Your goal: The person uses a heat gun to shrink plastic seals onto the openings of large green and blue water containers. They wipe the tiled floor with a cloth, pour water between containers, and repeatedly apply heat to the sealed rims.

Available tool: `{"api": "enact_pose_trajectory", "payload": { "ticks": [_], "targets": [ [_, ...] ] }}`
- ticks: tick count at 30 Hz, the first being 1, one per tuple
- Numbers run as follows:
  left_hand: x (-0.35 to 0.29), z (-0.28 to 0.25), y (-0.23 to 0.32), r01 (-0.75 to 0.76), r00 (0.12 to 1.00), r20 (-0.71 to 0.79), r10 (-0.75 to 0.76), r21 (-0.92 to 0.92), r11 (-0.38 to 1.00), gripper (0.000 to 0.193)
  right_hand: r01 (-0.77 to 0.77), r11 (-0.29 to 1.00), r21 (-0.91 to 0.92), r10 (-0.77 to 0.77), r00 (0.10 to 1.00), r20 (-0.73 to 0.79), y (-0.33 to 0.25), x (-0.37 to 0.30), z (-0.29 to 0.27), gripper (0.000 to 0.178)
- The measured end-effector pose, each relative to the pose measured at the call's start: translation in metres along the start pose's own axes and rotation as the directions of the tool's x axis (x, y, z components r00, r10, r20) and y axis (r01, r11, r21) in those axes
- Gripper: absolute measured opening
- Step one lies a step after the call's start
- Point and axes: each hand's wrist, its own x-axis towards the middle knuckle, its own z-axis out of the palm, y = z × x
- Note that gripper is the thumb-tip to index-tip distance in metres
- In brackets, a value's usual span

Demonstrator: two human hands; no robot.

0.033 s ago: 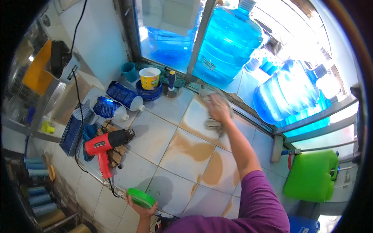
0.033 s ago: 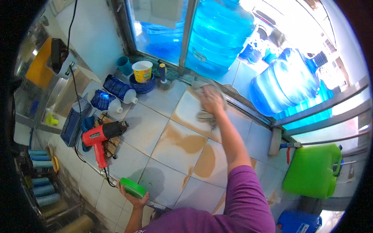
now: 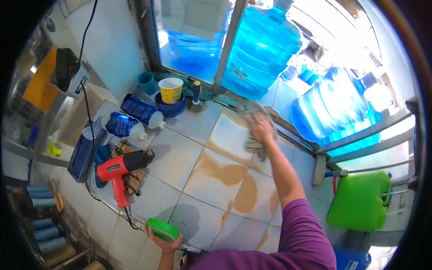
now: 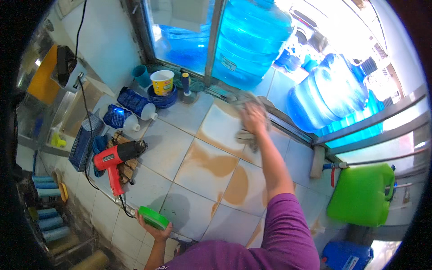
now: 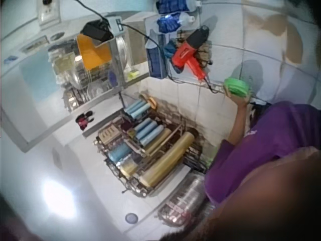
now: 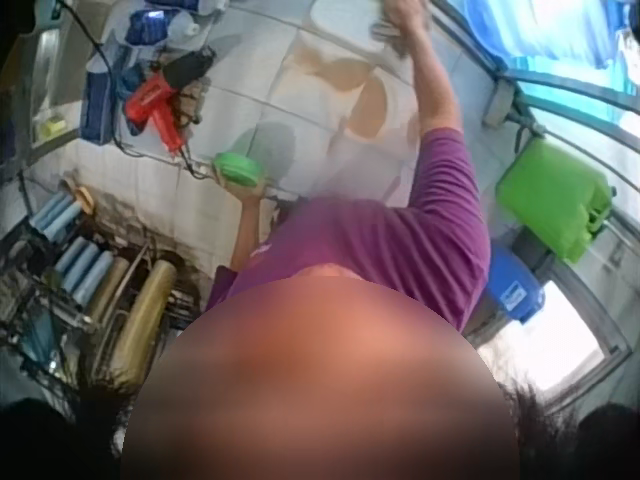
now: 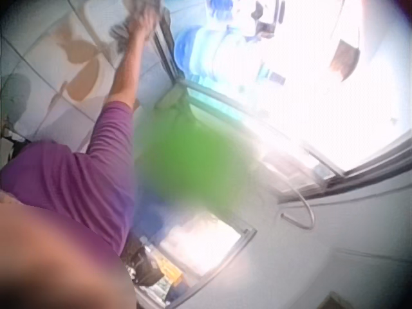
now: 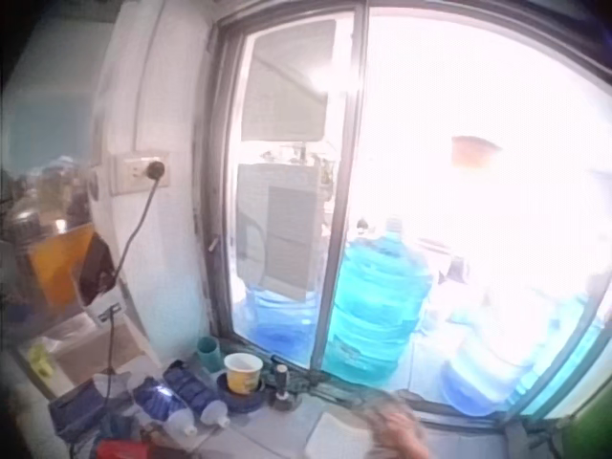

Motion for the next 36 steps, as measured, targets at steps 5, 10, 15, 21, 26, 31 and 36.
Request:
{"api": "enact_pose_trajectory", "payload": {
  "ticks": [5,10,15,21,26,31,36],
  "targets": [
    [0.002,-0.002,-0.002,-0.019,0.999,0.027,0.02,-0.061,0.998,0.115,-0.557,0.83,-0.028,0.536,0.81,-0.236,0.064,-0.11,0.017,0.066],
    [0.002,-0.001,-0.005,0.004,0.999,0.034,0.005,-0.251,0.968,0.117,-0.269,0.957,-0.112,0.219,0.919,-0.328,-0.177,-0.178,0.069,0.061],
    [0.003,0.0,-0.003,0.041,0.999,0.022,-0.035,-0.362,0.931,0.118,0.387,0.886,0.254,-0.381,0.922,-0.077,-0.33,-0.28,0.051,0.064],
    [0.005,0.002,-0.004,0.033,0.998,0.055,-0.015,-0.344,0.939,0.116,0.024,0.992,-0.12,-0.07,0.919,-0.387,-0.063,-0.257,0.007,0.053],
    [0.006,0.001,-0.003,0.021,0.995,0.102,0.012,-0.31,0.951,0.116,-0.727,0.68,-0.102,0.625,0.646,-0.437,0.019,-0.237,0.01,0.059],
    [0.008,-0.002,0.003,0.045,0.993,0.122,-0.001,-0.362,0.931,0.117,-0.155,0.966,-0.206,0.091,0.952,-0.291,-0.223,-0.272,0.05,0.058],
    [0.009,-0.003,0.004,0.057,0.992,0.129,-0.008,-0.375,0.925,0.115,0.224,0.911,0.345,-0.157,0.965,-0.211,-0.247,-0.365,0.03,0.063]
  ]
}}
